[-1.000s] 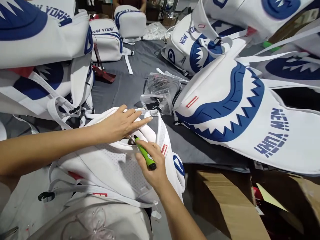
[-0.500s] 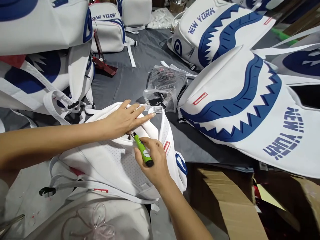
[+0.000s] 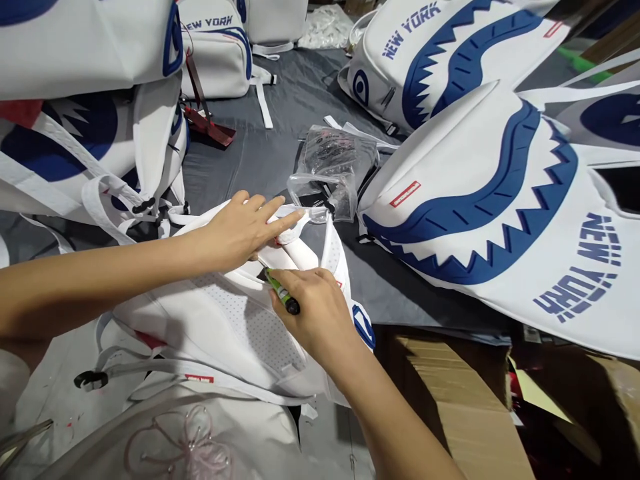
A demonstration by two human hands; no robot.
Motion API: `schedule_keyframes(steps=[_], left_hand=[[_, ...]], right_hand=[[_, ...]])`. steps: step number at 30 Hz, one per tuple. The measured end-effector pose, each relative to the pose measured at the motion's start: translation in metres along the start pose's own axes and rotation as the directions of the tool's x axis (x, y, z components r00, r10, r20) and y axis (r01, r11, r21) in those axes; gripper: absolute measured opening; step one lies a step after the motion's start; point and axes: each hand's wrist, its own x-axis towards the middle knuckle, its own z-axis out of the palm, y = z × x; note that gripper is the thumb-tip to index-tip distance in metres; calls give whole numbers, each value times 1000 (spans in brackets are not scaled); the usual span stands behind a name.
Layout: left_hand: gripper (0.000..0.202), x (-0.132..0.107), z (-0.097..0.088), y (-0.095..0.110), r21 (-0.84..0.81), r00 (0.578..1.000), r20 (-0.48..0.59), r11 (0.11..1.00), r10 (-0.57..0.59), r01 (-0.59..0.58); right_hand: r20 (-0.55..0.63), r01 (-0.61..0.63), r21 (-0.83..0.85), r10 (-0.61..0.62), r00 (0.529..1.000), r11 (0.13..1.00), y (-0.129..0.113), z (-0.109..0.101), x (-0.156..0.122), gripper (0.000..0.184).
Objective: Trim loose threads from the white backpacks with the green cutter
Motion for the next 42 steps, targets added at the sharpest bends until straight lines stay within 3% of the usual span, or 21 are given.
schedule_keyframes(steps=[11,16,18,24,29,35,42], left_hand=[[87,-4,8,-4,-44,997,-78,999,-10,7],[101,1,13,-1,-47,976,-185,991,112,-123],[101,4,14,0,-53,972,-182,986,148,-160],[98,5,15,4,-60,982,-169,993,89,-101],[96,6,19,4,-86,986,-148,992,80,-94],[93,7,21,4,-81,982,-168,992,84,-98],[82,5,21,5,-90,982,-173,992,72,-89]], right_hand=[[12,84,-47,-84,996,995,5,-3,-1,23],[8,84,-57,-83,996,995,4,-1,-2,22],[18,73,-47,-72,997,996,5,-3,-2,23],[59,74,38,-77,995,996,11,-15,0,21],[35,53,87,-57,998,995,10,-11,4,22],[79,64,-6,-64,995,998,4,-7,8,18],[81,81,17,-82,993,997,7,-9,11,25]])
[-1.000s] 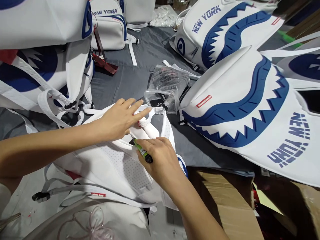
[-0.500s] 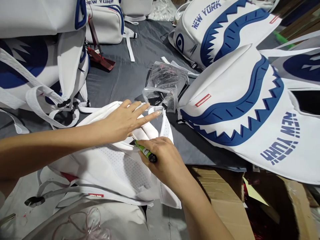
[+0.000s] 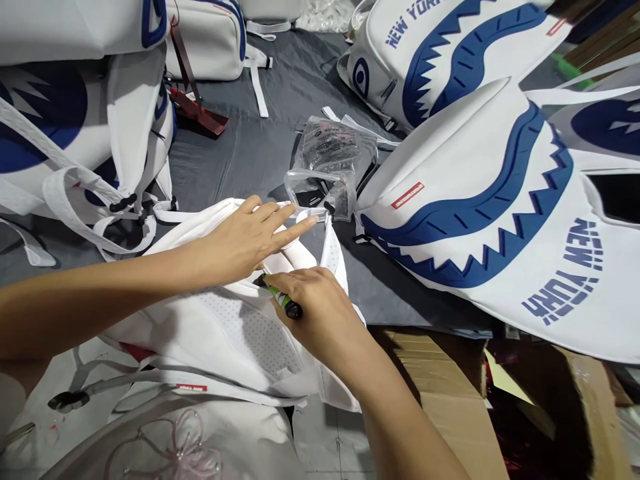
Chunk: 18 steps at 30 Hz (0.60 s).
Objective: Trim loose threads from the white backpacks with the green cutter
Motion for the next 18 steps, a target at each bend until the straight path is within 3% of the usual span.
schedule_keyframes(steps=[12,18], left_hand=[[81,0,3,1,25,1000,-16,1000,-3,3],[81,1,-1,1,26,1000,18,1000,-14,14]], right_hand=[[2,-48,56,48,999,997,-3,1,2,19],[-132,-146,54,152,980,988,-3,11,-4,13]])
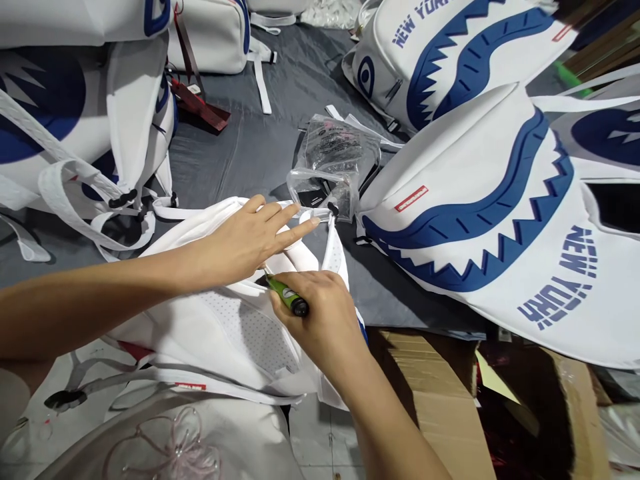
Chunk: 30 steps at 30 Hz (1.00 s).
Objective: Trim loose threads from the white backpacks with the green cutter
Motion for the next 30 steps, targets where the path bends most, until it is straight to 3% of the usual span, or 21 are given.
schedule_keyframes(steps=[5,10,30], left_hand=[[81,0,2,0,-11,1000,-20,1000,4,-4],[80,0,8,0,-25,999,-52,1000,-1,0],[80,-1,2,0,-23,1000,-15,1000,3,-3]], right_hand=[[-205,-107,82,122,971,991,-8,20,-9,8],[-307,-192,110,217,927,975,-14,29,-9,12],[-262,-185,160,222,939,970,-14,26,-5,10]])
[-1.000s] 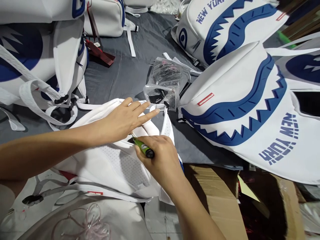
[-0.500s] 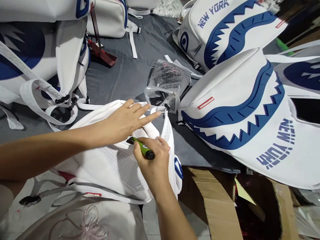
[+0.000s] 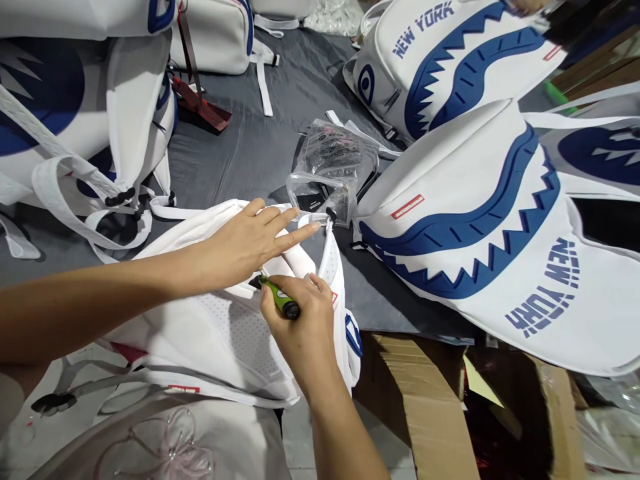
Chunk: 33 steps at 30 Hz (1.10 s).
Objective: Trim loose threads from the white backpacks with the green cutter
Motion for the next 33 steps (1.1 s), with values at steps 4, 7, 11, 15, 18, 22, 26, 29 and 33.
schedule_keyframes(steps=[4,7,11,15,18,22,26,29,33], left_hand=[[79,0,2,0,3,1000,4,1000,-6,6],[84,0,3,0,10,1000,-4,1000,-9,9],[86,0,3,0,18,1000,-19,1000,-6,6],[86,0,2,0,3,1000,-3,1000,-11,11],[85,1,0,0,-1,1000,7,1000,-16,16],[81,-1,2,1,16,1000,-13,1000,-16,16],[82,0,1,2,4,1000,-5,1000,-15,15],[86,1,-12,-5,-3,998,63,1000,13,-13],[115,-6,-46,-27,5,945,313,995,-99,102]], right_hand=[[10,2,-9,-1,1000,1000,1,-1,0,9],[30,7,4,-7,1000,1000,1,0,0,9],[31,9,1,-9,999,1000,0,-1,0,10],[18,13,8,-13,1000,1000,1,-2,0,10],[38,16,18,-16,999,1000,3,-1,0,10],[19,28,5,-28,999,1000,2,0,1,10],[38,27,-43,-25,999,999,1,-2,0,10],[31,43,-11,-43,999,999,2,-4,-3,11],[-57,39,51,-37,998,998,3,1,-12,13]])
